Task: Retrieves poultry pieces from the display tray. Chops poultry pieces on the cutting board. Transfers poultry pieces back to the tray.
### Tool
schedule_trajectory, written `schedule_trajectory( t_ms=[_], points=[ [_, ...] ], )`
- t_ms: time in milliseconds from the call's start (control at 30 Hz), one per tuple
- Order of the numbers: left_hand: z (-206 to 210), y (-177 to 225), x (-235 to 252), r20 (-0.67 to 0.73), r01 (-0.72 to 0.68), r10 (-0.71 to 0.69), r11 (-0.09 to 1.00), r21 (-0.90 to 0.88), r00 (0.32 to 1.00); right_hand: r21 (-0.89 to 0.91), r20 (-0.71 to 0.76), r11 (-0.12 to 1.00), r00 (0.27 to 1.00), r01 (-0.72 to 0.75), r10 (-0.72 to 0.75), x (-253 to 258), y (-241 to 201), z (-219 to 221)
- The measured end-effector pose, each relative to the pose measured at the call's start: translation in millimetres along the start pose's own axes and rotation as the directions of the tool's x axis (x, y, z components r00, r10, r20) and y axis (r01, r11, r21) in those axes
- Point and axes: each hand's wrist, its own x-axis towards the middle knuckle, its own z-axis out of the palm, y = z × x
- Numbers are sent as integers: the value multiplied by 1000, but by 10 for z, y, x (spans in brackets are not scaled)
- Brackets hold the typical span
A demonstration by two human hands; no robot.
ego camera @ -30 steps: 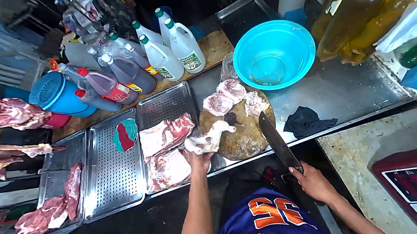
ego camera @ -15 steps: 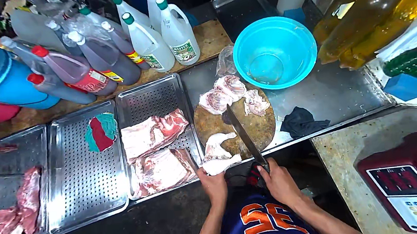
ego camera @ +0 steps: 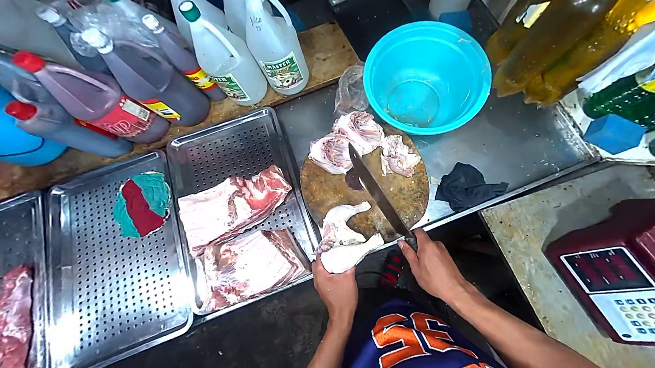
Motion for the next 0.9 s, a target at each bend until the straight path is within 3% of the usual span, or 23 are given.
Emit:
schedule_trajectory(
  t_ms=[100, 167, 200, 267, 333, 500, 667, 767, 900],
  points=[
    [-2, -13, 6, 8, -2, 2, 1000, 11, 1000, 58, -209, 991, 972, 123, -108, -36, -146, -98],
    [-3, -22, -9, 14, -17, 17, 1000, 18, 1000, 58, -261, 986, 956, 154, -134, -34, -184, -62],
    [-1, -27, -11, 14, -22, 21, 999, 25, 1000, 37, -217, 991, 969, 126, -115, -12, -171, -6],
    [-6, -43, -22, 17, -20, 19, 999, 38, 1000, -60, 11, 998, 1000, -5, 6, 79, -97, 158],
    [-18, -58, -31, 14, -10, 9, 999, 37, 1000, -159, 149, 983, 982, -92, 116, 144, -6, 359],
    [-119, -94, 21, -22, 27, -30, 991, -133, 999, -124, 136, 986, 982, -114, 130, 160, 75, 332],
    [-351, -184, 202, -7, 63, -76, 878, -474, 997, 58, -111, 996, 991, -73, 79, 168, 436, 41],
    [-419, -102, 292, -94, -34, -10, 887, -461, 996, 38, -129, 999, 992, 0, 5, 89, 566, -80],
    [-282, 173, 523, -310, -268, 179, 924, -274, 934, -13, 87, 999, 996, -36, 37, 75, 660, 128]
  ],
)
